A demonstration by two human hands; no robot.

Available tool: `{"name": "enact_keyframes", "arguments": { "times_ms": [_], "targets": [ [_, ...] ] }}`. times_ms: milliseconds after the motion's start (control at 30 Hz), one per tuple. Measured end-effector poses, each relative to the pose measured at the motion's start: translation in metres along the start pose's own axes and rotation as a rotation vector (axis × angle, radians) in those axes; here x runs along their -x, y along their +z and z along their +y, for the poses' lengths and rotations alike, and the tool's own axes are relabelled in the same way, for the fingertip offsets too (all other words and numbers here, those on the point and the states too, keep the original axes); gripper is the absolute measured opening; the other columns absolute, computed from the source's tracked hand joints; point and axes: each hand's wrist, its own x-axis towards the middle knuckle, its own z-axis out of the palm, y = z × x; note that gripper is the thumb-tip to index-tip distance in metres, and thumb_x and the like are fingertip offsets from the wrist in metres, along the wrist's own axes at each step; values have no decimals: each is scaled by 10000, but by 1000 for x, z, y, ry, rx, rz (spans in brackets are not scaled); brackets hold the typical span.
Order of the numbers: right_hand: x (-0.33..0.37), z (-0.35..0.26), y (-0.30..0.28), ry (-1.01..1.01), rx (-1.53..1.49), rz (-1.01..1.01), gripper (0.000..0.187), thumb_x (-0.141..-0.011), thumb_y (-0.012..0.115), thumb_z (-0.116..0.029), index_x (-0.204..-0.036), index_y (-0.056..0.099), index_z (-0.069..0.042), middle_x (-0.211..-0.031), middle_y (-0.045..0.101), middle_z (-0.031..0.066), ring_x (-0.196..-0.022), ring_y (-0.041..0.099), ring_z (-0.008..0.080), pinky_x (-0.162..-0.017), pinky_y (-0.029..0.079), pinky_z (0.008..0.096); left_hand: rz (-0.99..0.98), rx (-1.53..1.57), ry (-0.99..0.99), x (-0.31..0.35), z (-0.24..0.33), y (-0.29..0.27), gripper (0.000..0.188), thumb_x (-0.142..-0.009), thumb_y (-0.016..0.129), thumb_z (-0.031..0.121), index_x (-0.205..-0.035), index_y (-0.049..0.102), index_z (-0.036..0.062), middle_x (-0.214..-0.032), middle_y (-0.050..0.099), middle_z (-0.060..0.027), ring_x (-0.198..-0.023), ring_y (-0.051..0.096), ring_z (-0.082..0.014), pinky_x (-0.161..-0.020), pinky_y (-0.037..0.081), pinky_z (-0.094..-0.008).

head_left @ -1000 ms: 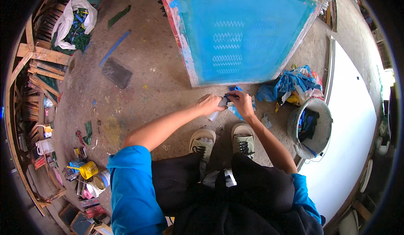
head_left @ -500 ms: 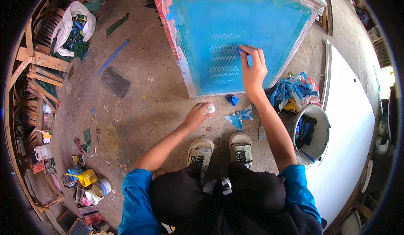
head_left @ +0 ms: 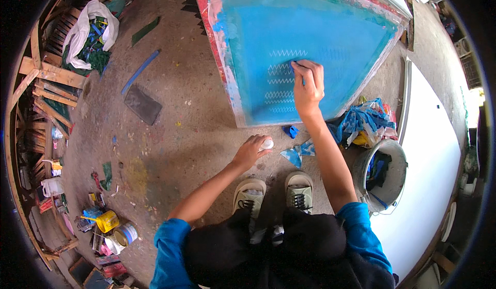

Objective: The person sits on the floor and cleans a large, translucent blue plastic sheet. They repeatedly apply a white liquid from a small bottle onto a blue cloth and wipe the surface of the sheet in a zigzag pattern. The person periodically folds the cloth to use a clean section and continues wiping the same area.

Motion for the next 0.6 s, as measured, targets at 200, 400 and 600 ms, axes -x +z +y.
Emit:
{"name": "enact_keyframes", "arguments": {
  "times_ms": [200,400,600],
  "targets": [
    [0,-3,-10,-32,-47,-128,255,-648,640,119,-860,629,-21,-879,592,92,-777,568,252,-666,484,331,50,-31,64,-1,-3,5,409,-805,619,301,-1114,487,69,-1037,546,-125,-982,521,-308,-817,440,-401],
    [6,-21,-3,-69,-113,-274,218,-669,639,113,-838,627,-23,-825,591,98,-767,574,259,-643,484,323,78,-80,105,-8,-4,6,434,-809,613,301,-1134,475,50,-1037,539,-128,-984,518,-305,-803,450,-399],
    [-8,-8,-9,0,-49,-115,245,-642,611,114,-856,608,-6,-857,578,119,-774,556,275,-651,477,346,18,-90,76,-3,-7,13,438,-804,618,297,-1160,481,82,-1058,531,-129,-1003,512,-310,-818,451,-397]
  ]
}}
